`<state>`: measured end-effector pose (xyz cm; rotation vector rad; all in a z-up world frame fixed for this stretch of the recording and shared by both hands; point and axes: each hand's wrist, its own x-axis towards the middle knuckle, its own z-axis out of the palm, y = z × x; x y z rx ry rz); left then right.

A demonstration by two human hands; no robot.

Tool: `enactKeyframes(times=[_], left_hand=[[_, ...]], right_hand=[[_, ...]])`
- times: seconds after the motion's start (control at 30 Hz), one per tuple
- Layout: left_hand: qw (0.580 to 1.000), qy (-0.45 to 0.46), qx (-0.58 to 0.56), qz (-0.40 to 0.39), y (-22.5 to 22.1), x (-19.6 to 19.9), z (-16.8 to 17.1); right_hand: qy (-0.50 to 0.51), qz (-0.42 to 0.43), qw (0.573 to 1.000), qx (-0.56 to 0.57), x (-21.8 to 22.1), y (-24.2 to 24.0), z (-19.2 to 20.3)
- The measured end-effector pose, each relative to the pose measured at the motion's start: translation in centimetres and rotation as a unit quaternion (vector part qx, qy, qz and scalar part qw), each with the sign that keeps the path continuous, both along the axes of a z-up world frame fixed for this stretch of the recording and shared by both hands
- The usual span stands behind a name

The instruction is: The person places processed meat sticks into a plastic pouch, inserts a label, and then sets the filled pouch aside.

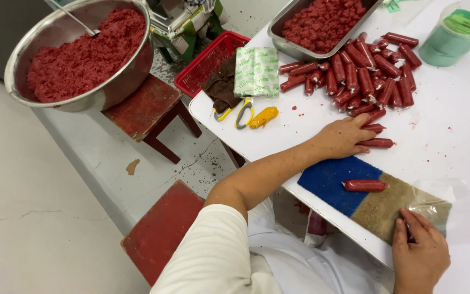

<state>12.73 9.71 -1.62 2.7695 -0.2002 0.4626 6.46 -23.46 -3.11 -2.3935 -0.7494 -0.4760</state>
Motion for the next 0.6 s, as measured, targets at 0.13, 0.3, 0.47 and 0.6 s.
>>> enactKeyframes(times=[0.13, 0.3, 0.47, 0.6], left_hand=[[0.991, 0.052, -0.114, 0.042, 1.5, -3.1, 0.4], [0.737, -0.033, -0.652, 0.174, 19.5, -8.4, -5.3], [0.470, -0.385, -0.708, 0.361, 28.0, -22.3, 7.8], [0.538, -0.336, -0.725, 0.269, 20.2, -16.8, 9.6]], right_hand=[[-0.036, 0.025, 0.999, 0.014, -0.2, -0.2, -0.1], [-0.061, 0.061, 0.996, -0.003, 0.6, -0.7, -0.3], [-0.050, 0.092, 0.994, 0.022, -0.3, -0.1, 0.9], [-0.008, 0.051, 0.998, 0.035, -0.2, 0.8, 1.8]])
